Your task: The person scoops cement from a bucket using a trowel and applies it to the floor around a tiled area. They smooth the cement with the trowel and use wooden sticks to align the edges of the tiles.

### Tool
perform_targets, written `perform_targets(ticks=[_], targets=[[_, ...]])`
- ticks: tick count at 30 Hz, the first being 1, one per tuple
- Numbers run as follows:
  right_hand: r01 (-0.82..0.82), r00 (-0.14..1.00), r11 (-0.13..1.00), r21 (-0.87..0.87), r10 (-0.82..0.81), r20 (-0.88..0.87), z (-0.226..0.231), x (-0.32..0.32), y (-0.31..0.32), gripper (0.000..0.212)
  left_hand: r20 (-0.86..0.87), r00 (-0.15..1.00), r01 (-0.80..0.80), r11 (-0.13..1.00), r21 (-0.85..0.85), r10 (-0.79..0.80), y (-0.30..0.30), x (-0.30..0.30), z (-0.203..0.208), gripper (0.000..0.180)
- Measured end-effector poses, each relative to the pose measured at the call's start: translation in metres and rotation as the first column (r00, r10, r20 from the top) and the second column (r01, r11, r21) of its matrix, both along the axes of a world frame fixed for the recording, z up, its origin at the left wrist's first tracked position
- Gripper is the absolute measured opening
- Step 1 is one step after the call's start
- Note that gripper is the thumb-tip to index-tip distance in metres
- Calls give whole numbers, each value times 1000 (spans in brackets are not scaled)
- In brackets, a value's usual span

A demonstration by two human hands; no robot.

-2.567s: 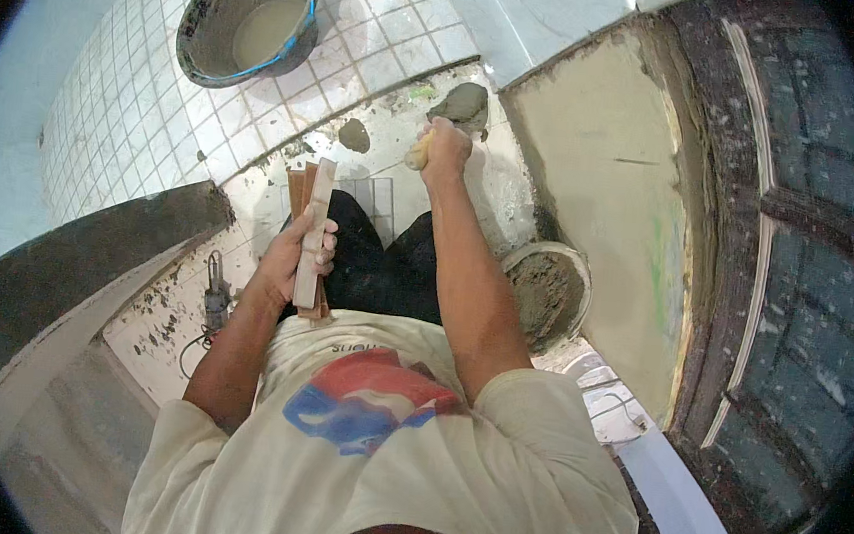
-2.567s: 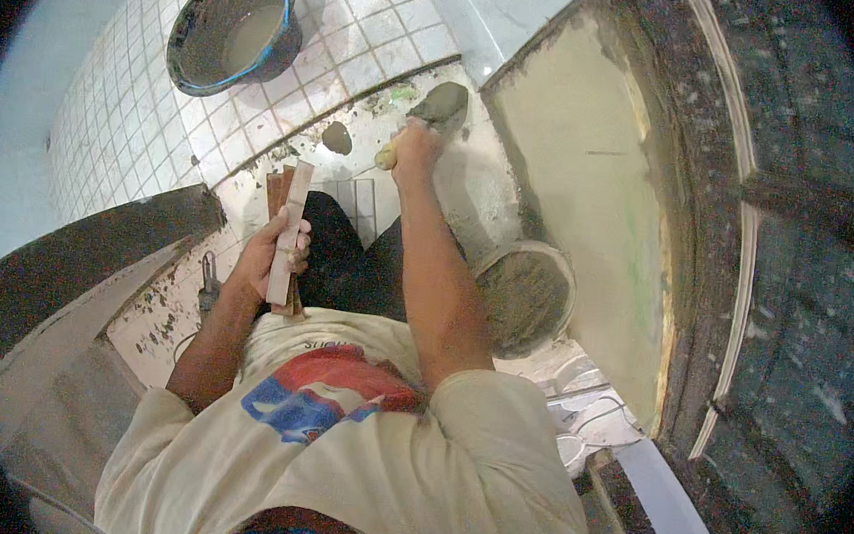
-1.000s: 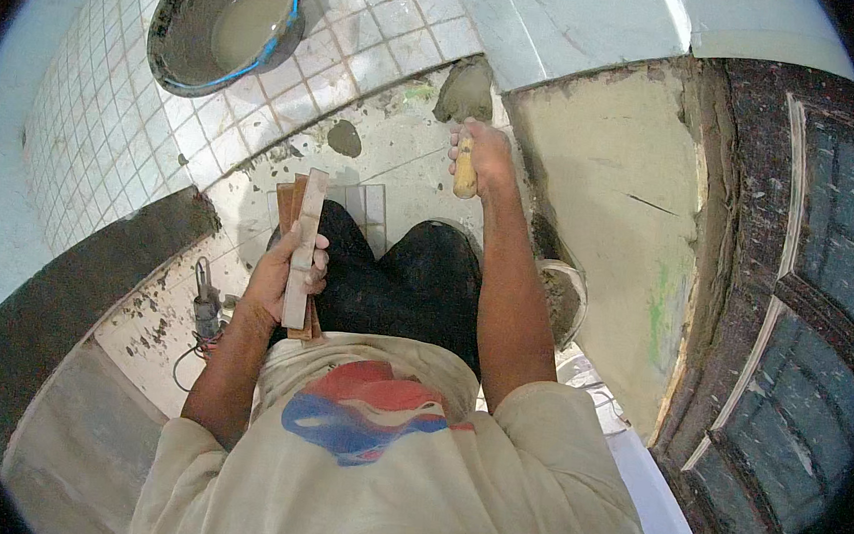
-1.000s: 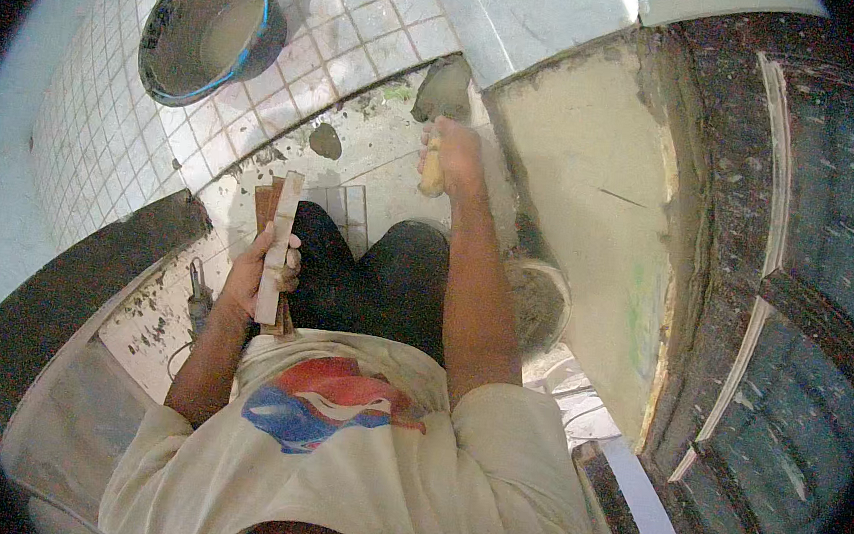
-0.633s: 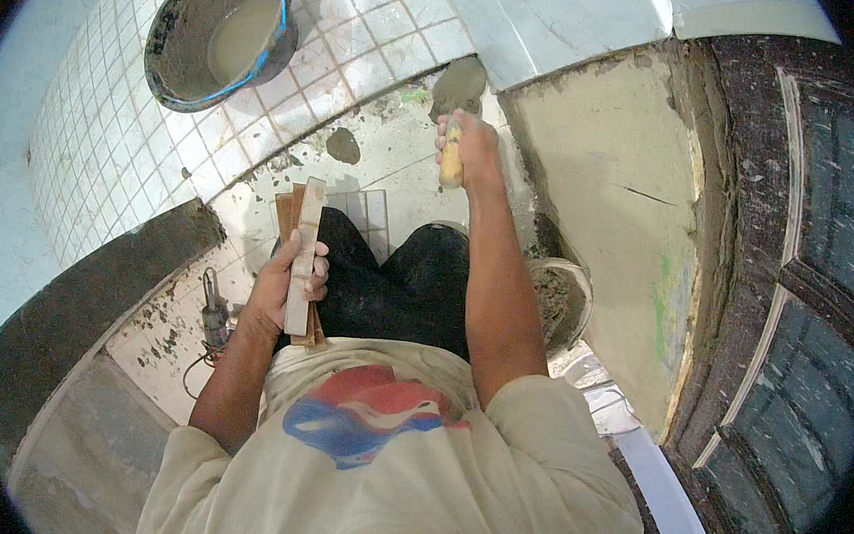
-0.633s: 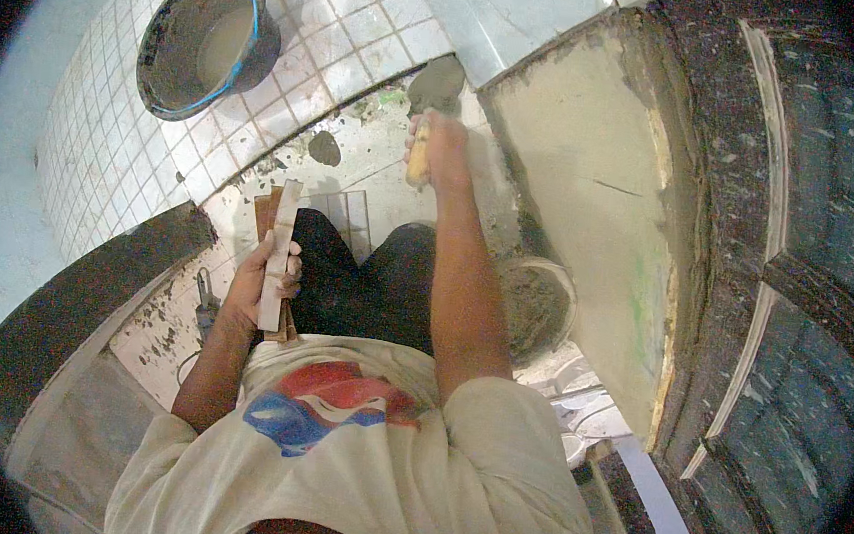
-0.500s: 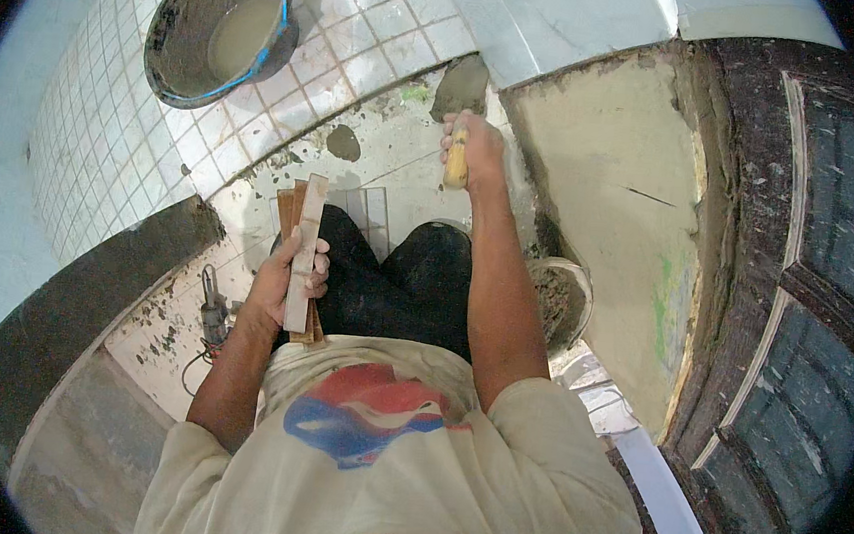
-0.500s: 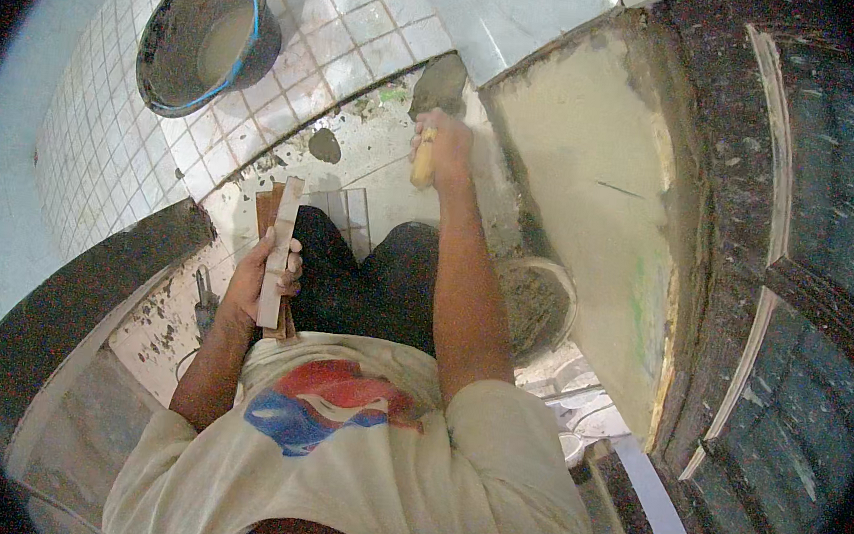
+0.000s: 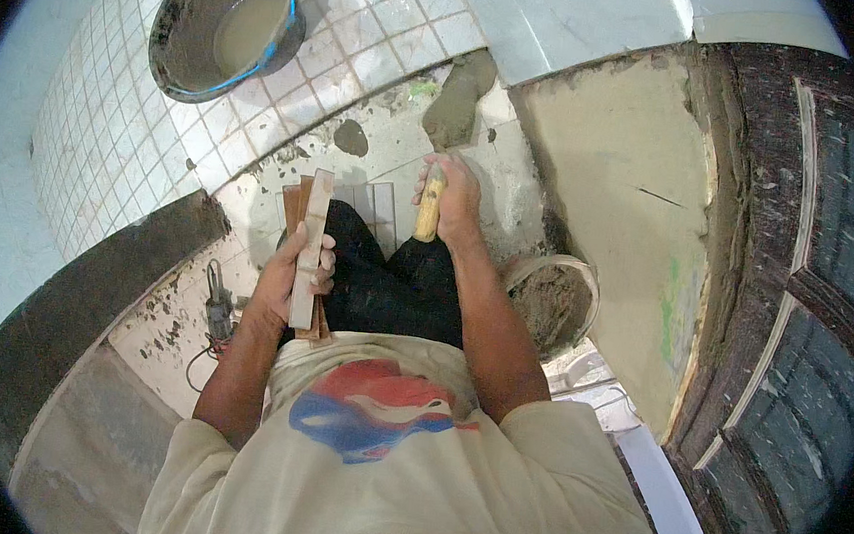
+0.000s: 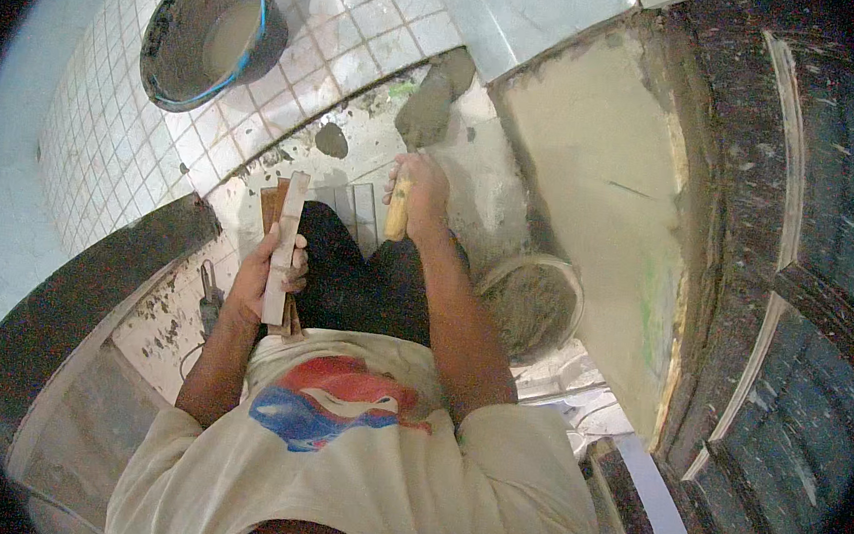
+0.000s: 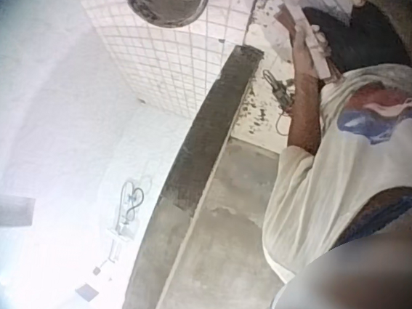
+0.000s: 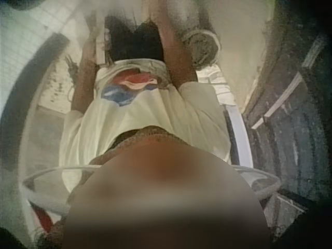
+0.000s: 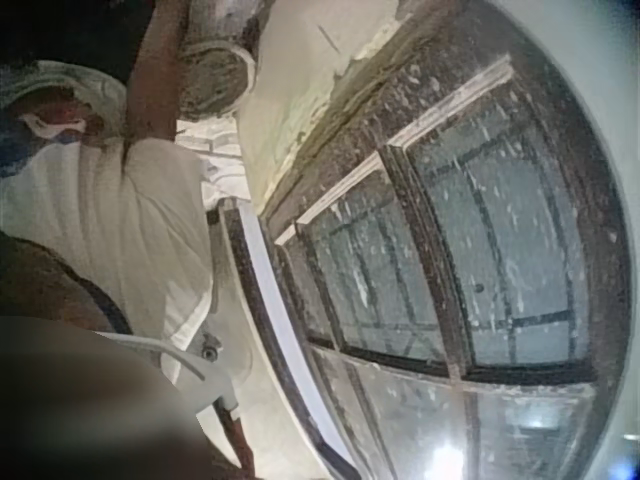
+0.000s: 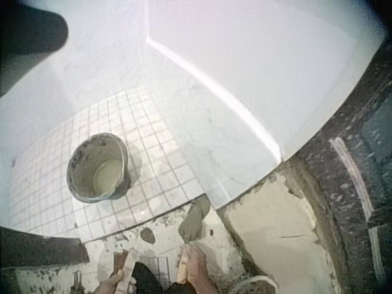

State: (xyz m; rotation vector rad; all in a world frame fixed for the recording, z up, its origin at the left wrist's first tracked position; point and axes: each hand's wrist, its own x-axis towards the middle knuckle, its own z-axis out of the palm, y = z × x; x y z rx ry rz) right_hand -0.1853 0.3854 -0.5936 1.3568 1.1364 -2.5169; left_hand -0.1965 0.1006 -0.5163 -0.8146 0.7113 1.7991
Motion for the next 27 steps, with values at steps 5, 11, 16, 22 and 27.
perform_targets(ticks=[5,11,16,22,27], targets=[[265,959,823,-503,-278,50,-56,22,-20,30,-32,999,29,1000,1,-29,-1,-3,-3,51],[209,966,842,-498,-256,-28,-66,-43,-63,34,-16,1000,16,1000,-2,-16,-1,-4,0,51],[31,994,976,-217,-7,111,-26,-19,-62,29,3,1000,-3,1000,-1,3,-2,-2,0,50],[-5,994,993,120,-8,109,-37,-22,1,28,-9,1000,21,1000,19,-21,-1,-6,-3,49],[-23,994,989,-149,39,105,-37,-28,0,29,-6,1000,16,998,62,-16,-4,-5,-4,50]])
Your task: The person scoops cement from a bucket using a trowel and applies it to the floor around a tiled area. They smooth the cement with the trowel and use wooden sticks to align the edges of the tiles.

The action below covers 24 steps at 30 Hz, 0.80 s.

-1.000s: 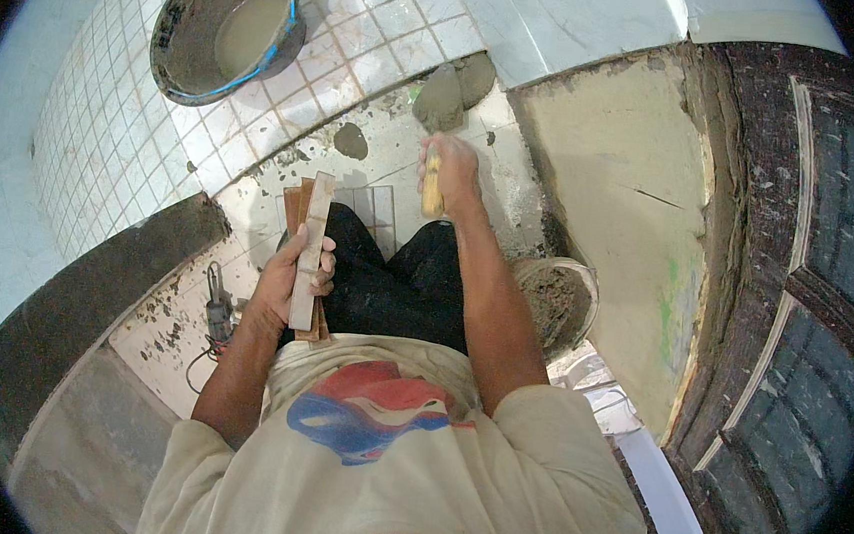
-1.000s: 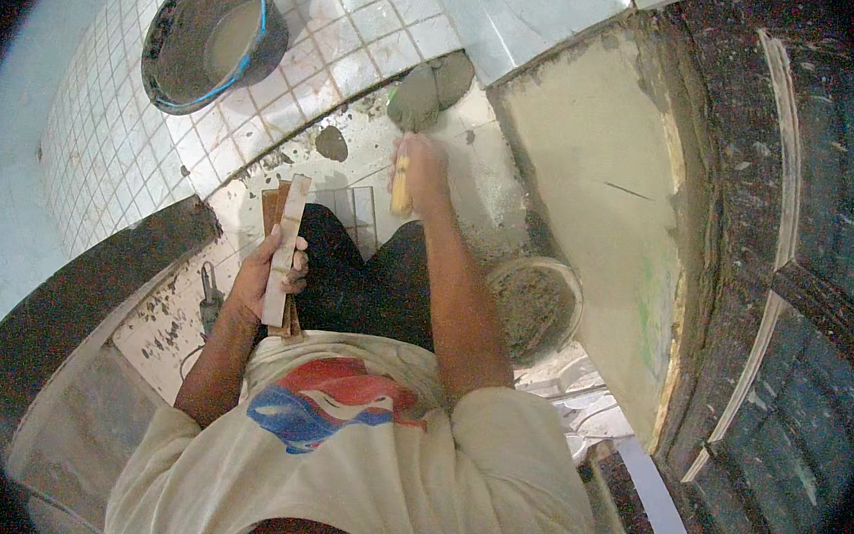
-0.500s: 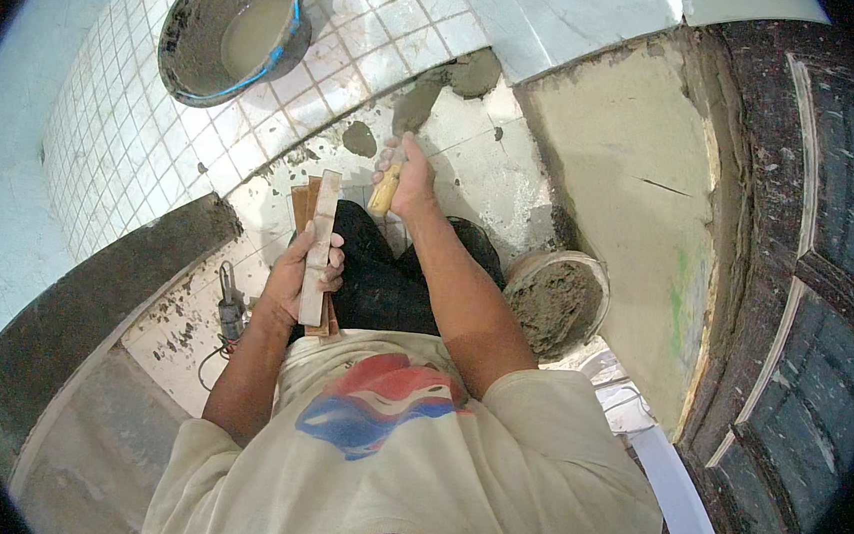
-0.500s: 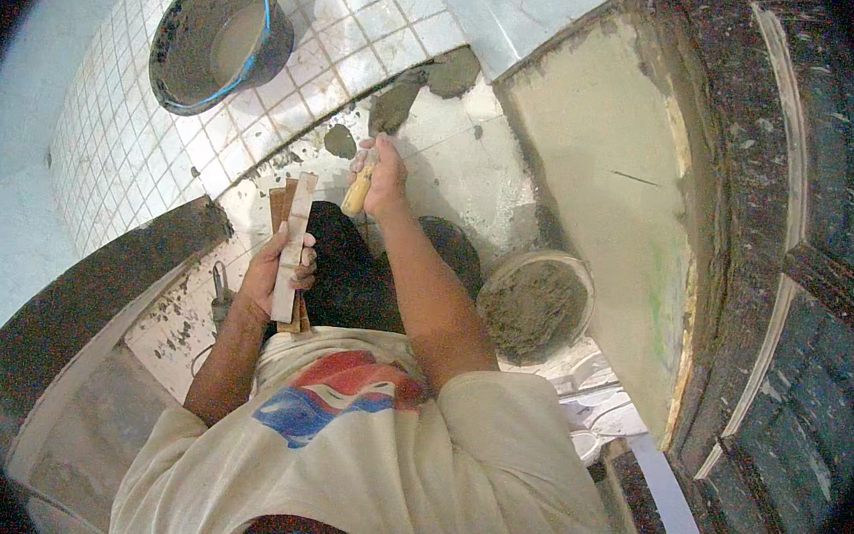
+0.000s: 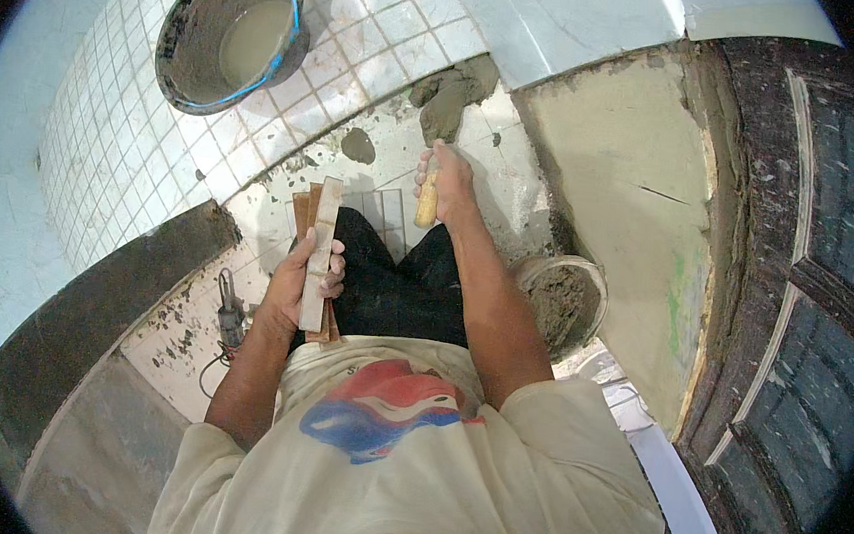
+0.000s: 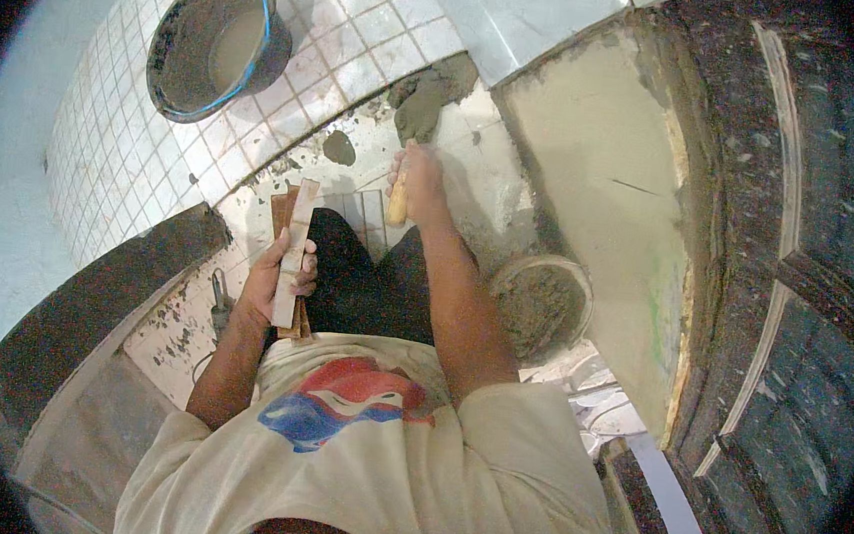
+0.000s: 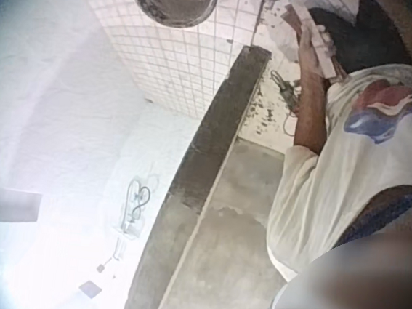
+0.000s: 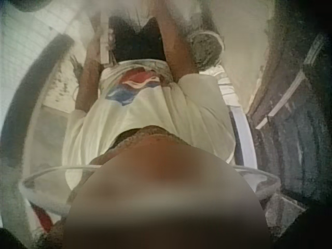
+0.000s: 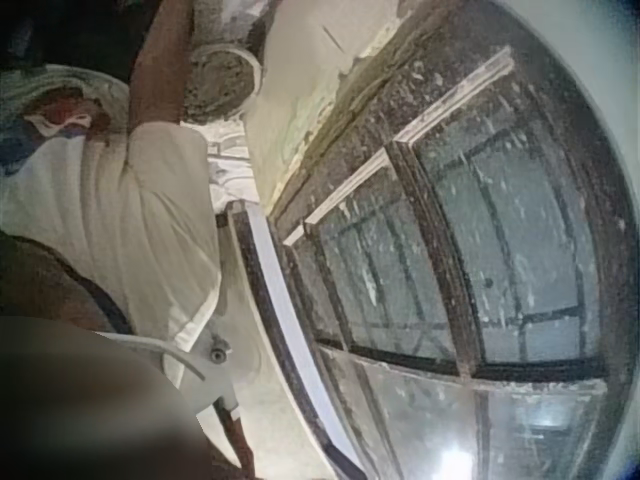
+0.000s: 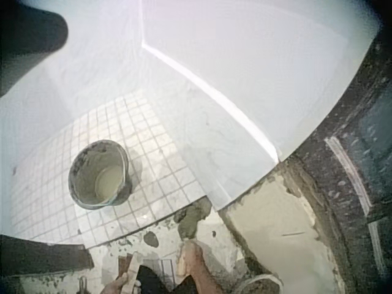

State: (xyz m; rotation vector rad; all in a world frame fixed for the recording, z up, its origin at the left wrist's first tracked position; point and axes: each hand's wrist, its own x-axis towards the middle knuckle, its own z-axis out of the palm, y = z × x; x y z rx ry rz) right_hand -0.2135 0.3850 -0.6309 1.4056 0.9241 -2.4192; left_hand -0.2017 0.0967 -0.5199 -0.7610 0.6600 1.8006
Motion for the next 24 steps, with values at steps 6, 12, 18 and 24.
perform_targets(ticks=[6,12,18,24], targets=[[-137,991,990,38,136,15,-13,12,11,32,-3,1000,3,1000,-29,-3,1,-3,-1,50],[-337,938,841,424,340,71,-3,4,35,33,-7,1000,-9,999,-44,9,0,2,-1,50],[-300,929,857,418,363,-77,-31,-36,66,30,-5,1000,-11,1000,-9,11,1,-2,0,50],[-416,909,867,274,399,119,24,-21,26,31,17,999,-43,997,-71,44,3,4,3,50]])
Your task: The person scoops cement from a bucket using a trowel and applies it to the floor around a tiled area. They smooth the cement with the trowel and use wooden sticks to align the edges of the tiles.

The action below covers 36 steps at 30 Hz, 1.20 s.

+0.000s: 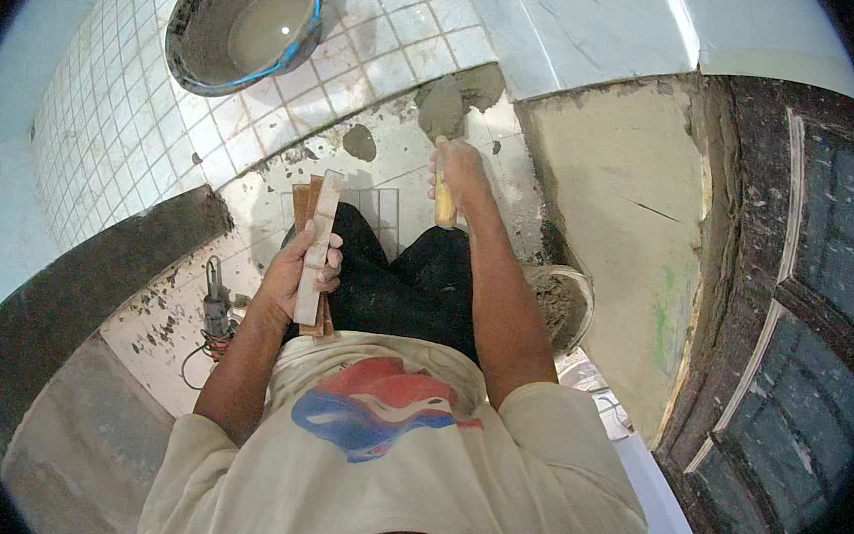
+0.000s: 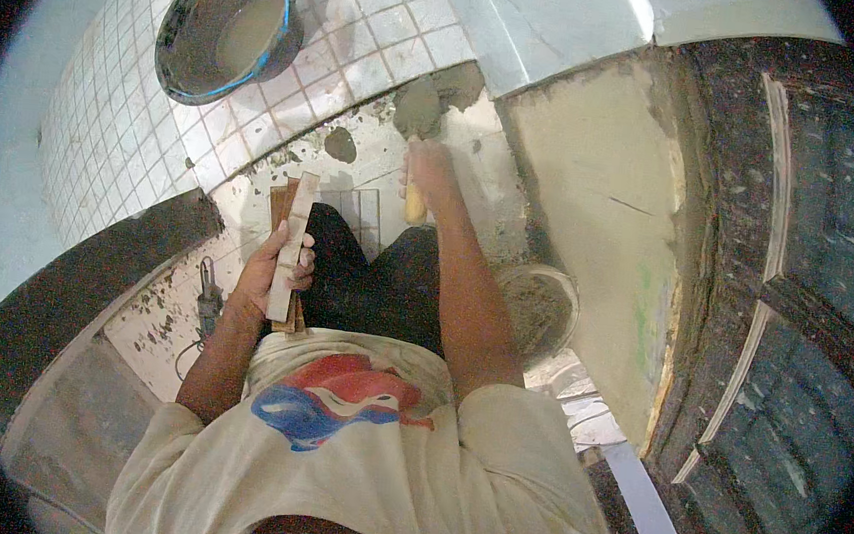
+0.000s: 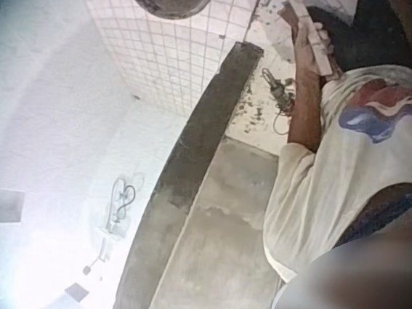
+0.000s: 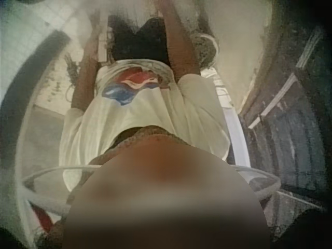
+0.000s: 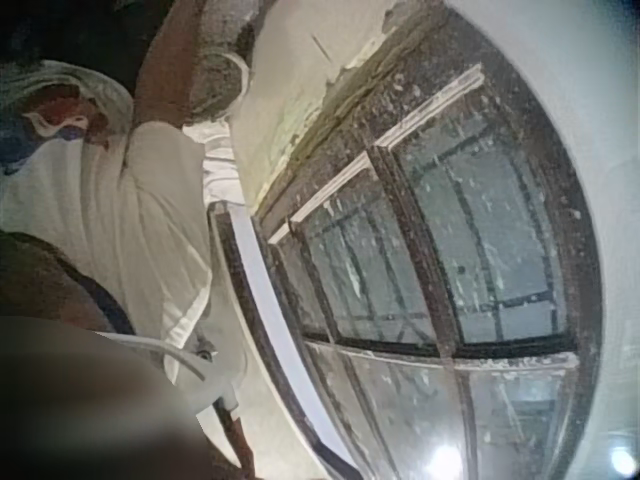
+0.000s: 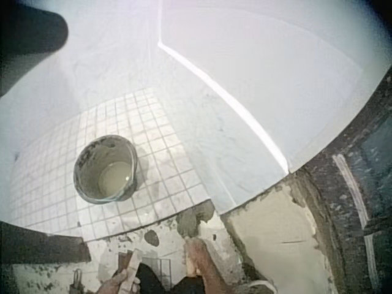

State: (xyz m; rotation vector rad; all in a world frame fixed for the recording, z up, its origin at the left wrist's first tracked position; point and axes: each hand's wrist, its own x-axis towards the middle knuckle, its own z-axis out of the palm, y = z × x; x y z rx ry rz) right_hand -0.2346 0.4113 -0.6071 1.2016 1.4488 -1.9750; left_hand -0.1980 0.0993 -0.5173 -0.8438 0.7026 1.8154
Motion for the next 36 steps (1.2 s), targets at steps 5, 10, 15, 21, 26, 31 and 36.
perform_targets(ticks=[5,10,15,21,26,31,36], targets=[[101,991,994,43,-97,-87,-40,-3,26,33,-12,1000,-4,999,40,5,1,-4,4,50],[-193,958,950,244,236,-160,-47,2,-26,31,-35,999,-3,1000,27,4,-1,-2,1,49],[-286,947,926,245,312,-78,-14,27,-36,31,-25,1000,0,999,50,1,-8,-1,-7,48],[-460,730,592,662,677,-97,71,182,33,15,-67,997,42,993,111,-35,-10,0,-15,48],[-506,842,469,724,452,296,230,301,38,36,-107,992,79,986,149,-63,-11,0,-19,48],[-639,765,241,730,300,570,178,405,50,31,-204,977,111,971,211,-67,-11,6,-19,47],[-746,652,168,644,381,655,125,390,10,21,-244,964,147,975,165,-104,-9,2,-16,46]])
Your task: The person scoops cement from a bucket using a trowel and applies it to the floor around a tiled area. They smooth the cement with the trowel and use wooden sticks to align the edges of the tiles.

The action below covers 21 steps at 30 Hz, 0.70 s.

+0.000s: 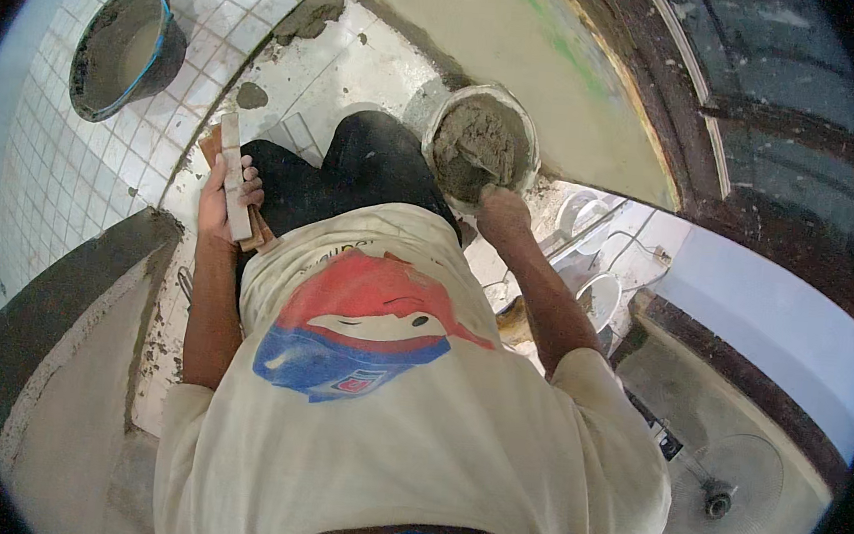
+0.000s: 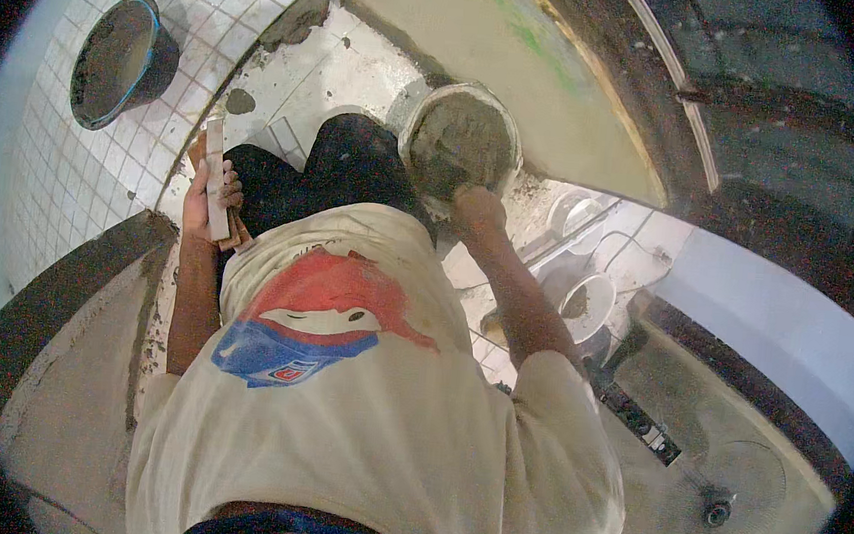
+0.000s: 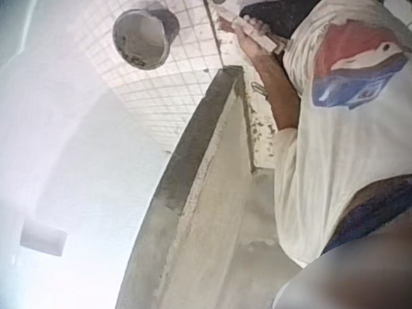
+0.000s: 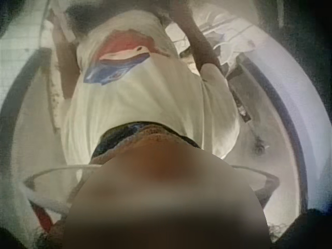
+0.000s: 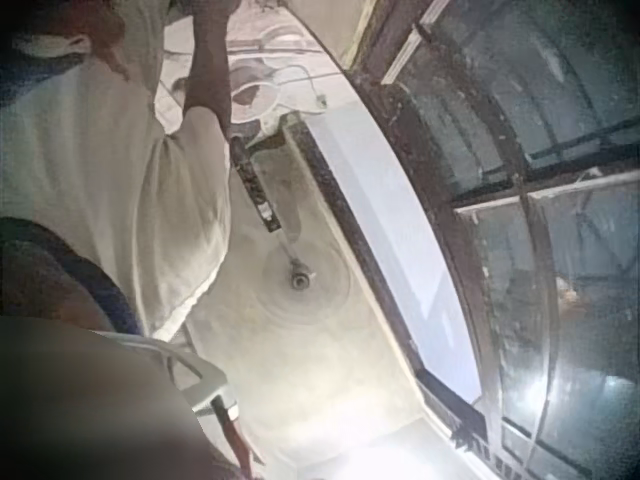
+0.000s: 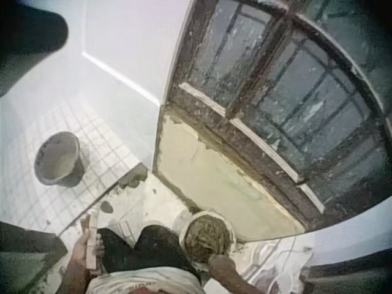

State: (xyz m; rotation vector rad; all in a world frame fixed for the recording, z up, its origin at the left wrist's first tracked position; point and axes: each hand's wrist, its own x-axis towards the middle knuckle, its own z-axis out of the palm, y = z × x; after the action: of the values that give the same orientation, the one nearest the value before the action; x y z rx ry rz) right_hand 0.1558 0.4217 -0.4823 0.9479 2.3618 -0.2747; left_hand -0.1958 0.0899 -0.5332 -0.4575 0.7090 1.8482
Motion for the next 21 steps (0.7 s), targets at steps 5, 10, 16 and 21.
perform_targets(ticks=[5,10,16,21], targets=[[-131,991,984,118,128,37,35,-6,42,20,-41,999,2,1000,26,-1,-7,2,1,46],[156,987,943,-293,-157,20,0,2,73,27,-4,1000,18,999,48,-18,-8,3,-2,46],[-162,893,764,-624,-155,-422,-154,166,151,35,53,998,-33,991,131,26,20,17,-19,46],[484,733,274,-831,-646,214,-54,31,73,31,-30,999,-42,997,-57,40,0,11,8,45]])
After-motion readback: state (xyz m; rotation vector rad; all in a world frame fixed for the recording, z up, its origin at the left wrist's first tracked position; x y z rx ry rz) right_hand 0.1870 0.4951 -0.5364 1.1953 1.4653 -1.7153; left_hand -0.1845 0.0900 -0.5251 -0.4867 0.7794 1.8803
